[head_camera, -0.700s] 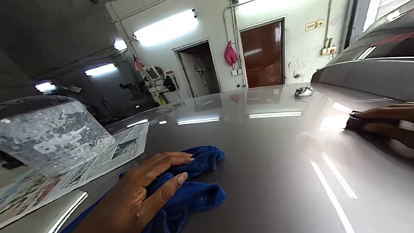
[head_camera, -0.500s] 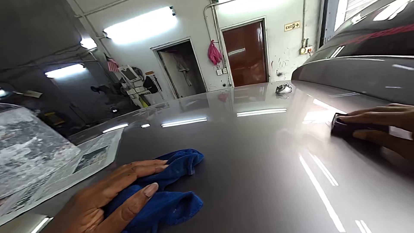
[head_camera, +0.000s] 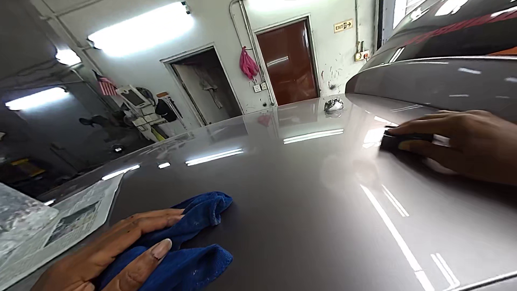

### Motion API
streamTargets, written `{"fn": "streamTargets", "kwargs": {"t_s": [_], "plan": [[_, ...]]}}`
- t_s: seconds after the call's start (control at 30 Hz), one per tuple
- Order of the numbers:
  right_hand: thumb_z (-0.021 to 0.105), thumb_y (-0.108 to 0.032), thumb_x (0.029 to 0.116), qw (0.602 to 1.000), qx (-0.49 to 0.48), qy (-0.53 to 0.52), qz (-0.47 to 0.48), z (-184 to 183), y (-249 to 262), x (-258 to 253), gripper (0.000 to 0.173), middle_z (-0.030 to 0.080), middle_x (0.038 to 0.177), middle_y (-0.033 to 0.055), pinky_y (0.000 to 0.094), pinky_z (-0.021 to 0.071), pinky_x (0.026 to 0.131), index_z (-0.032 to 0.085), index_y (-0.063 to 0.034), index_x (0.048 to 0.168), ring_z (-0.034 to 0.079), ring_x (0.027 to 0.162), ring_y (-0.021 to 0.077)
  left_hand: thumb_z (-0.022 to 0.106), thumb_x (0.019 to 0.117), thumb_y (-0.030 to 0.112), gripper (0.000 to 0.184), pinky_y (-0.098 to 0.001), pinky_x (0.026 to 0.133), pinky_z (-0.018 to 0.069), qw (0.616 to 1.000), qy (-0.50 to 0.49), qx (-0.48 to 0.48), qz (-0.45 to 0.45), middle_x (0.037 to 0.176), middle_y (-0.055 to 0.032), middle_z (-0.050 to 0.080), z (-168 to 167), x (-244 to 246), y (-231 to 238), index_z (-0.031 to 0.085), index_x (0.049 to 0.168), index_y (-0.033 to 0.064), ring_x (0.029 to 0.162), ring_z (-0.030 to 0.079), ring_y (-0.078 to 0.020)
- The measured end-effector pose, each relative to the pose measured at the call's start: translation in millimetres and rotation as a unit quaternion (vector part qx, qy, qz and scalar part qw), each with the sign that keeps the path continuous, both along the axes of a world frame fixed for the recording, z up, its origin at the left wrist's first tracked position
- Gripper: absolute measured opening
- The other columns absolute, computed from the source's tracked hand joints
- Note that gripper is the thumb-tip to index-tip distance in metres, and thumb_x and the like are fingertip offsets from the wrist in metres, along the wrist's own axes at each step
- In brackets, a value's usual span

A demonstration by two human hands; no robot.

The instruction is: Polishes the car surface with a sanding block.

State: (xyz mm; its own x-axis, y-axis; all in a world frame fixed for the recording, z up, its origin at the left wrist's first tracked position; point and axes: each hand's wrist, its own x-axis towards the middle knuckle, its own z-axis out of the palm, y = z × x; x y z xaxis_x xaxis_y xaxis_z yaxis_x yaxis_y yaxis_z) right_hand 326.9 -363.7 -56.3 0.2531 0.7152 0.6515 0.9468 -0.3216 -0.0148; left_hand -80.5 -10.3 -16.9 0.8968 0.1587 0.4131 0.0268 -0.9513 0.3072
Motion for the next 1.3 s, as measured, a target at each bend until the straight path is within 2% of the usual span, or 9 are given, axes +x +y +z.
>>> {"fn": "streamTargets", "kwargs": {"t_s": [0.27, 0.4, 0.6, 0.73, 0.83, 0.97, 1.1, 1.2, 1.3], "plan": [[0.051, -0.039, 0.0996, 1.0, -0.001, 0.017, -0.007, 2.0, -20.0, -15.4, 0.037, 0.072, 0.12, -0.0032, 0.0507, 0.0557, 0.094, 0.074, -0.0225, 0.124, 0.068, 0.111, 0.0173, 0.049, 0.1067, 0.022, 0.041, -0.0469, 0.113, 0.0435, 1.0, -0.007, 0.013, -0.027, 0.129, -0.0328, 0.062, -0.4, -2.3, 6.6, 0.062, 0.123, -0.0132, 0.129, 0.058, -0.0358], [0.056, -0.034, 0.1009, 1.0, -0.012, 0.016, -0.02, 3.1, -0.1, 8.0, 0.031, 0.075, 0.111, 0.0016, 0.0536, 0.0555, 0.088, 0.075, -0.02, 0.12, 0.071, 0.102, 0.0221, 0.051, 0.1053, 0.019, 0.038, -0.0445, 0.112, 0.0447, 0.999, 0.005, -0.015, -0.04, 0.13, -0.0301, 0.062, 3.7, 3.0, 9.6, 0.062, 0.122, -0.0131, 0.128, 0.059, -0.0307], [0.061, -0.021, 0.1026, 0.995, 0.077, 0.063, -0.014, 22.2, 4.3, 22.5, 0.025, 0.075, 0.11, 0.0064, 0.0544, 0.0537, 0.094, 0.075, -0.0147, 0.122, 0.07, 0.103, 0.0253, 0.045, 0.1045, 0.052, 0.066, -0.0568, 0.122, 0.0307, 0.985, 0.04, 0.09, -0.141, 0.148, -0.0271, 0.053, 6.5, -1.5, 13.7, 0.056, 0.143, -0.0007, 0.144, 0.044, -0.0418], [0.056, -0.025, 0.1048, 0.975, 0.216, 0.029, -0.037, 42.0, -10.2, 18.3, 0.033, 0.07, 0.125, 0.0115, 0.0581, 0.0491, 0.096, 0.069, -0.0116, 0.132, 0.064, 0.116, 0.0343, 0.048, 0.1076, 0.043, 0.052, -0.0489, 0.122, 0.0366, 0.992, 0.017, 0.118, -0.051, 0.151, -0.0125, 0.056, 2.8, 46.5, 7.5, 0.057, 0.147, 0.0101, 0.144, 0.048, -0.0269], [0.056, -0.027, 0.1045, 0.968, 0.246, 0.015, -0.048, 44.9, -11.2, 17.3, 0.035, 0.067, 0.131, 0.0118, 0.0606, 0.0469, 0.097, 0.067, -0.0129, 0.134, 0.061, 0.121, 0.0355, 0.038, 0.103, 0.063, 0.062, -0.0491, 0.114, 0.0452, 0.986, -0.001, 0.156, 0.066, 0.146, 0.0012, 0.061, -2.4, 128.9, -4.8, 0.061, 0.145, 0.0234, 0.137, 0.056, -0.0167], [0.055, -0.027, 0.1045, 0.958, 0.28, -0.037, -0.055, 54.3, -19.8, 16.3, 0.037, 0.065, 0.133, 0.0137, 0.0599, 0.0449, 0.097, 0.066, -0.0124, 0.136, 0.06, 0.118, 0.037, 0.037, 0.1045, 0.063, 0.067, -0.0551, 0.119, 0.036, 0.988, 0.07, 0.117, 0.07, 0.153, -0.0046, 0.054, 6.5, 243.2, -56.7, 0.057, 0.148, 0.017, 0.144, 0.048, -0.0231], [0.053, -0.03, 0.1053, 0.951, 0.294, -0.05, -0.078, 57.1, -32.6, 25.8, 0.039, 0.065, 0.135, 0.0145, 0.0605, 0.0425, 0.101, 0.064, -0.0112, 0.137, 0.06, 0.121, 0.0386, 0.039, 0.1059, 0.058, 0.063, -0.0546, 0.119, 0.0371, 0.989, 0.074, 0.118, -0.043, 0.154, -0.0064, 0.054, -0.8, 324.5, -151.7, 0.057, 0.148, 0.0144, 0.144, 0.048, -0.0226], [0.052, -0.03, 0.1061, 0.952, 0.289, -0.049, -0.084, 58.6, -40.0, 33.5, 0.039, 0.064, 0.136, 0.0157, 0.0622, 0.0411, 0.104, 0.064, -0.0107, 0.138, 0.059, 0.123, 0.0397, 0.045, 0.107, 0.05, 0.053, -0.0487, 0.118, 0.0411, 0.973, 0.043, 0.139, -0.178, 0.148, -0.0053, 0.059, -11.8, 336.9, -240.8, 0.062, 0.142, 0.0136, 0.14, 0.052, -0.0195], [0.051, -0.031, 0.1058, 0.949, 0.299, -0.04, -0.091, 60.7, -46.4, 37.5, 0.041, 0.062, 0.139, 0.0155, 0.0627, 0.0391, 0.106, 0.063, -0.011, 0.14, 0.057, 0.127, 0.0396, 0.051, 0.1061, 0.041, 0.041, -0.0434, 0.112, 0.0464, 0.94, 0.003, 0.148, -0.307, 0.128, -0.0059, 0.07, -25.4, 312.8, -314.9, 0.073, 0.122, 0.0101, 0.129, 0.06, -0.0184]]}}
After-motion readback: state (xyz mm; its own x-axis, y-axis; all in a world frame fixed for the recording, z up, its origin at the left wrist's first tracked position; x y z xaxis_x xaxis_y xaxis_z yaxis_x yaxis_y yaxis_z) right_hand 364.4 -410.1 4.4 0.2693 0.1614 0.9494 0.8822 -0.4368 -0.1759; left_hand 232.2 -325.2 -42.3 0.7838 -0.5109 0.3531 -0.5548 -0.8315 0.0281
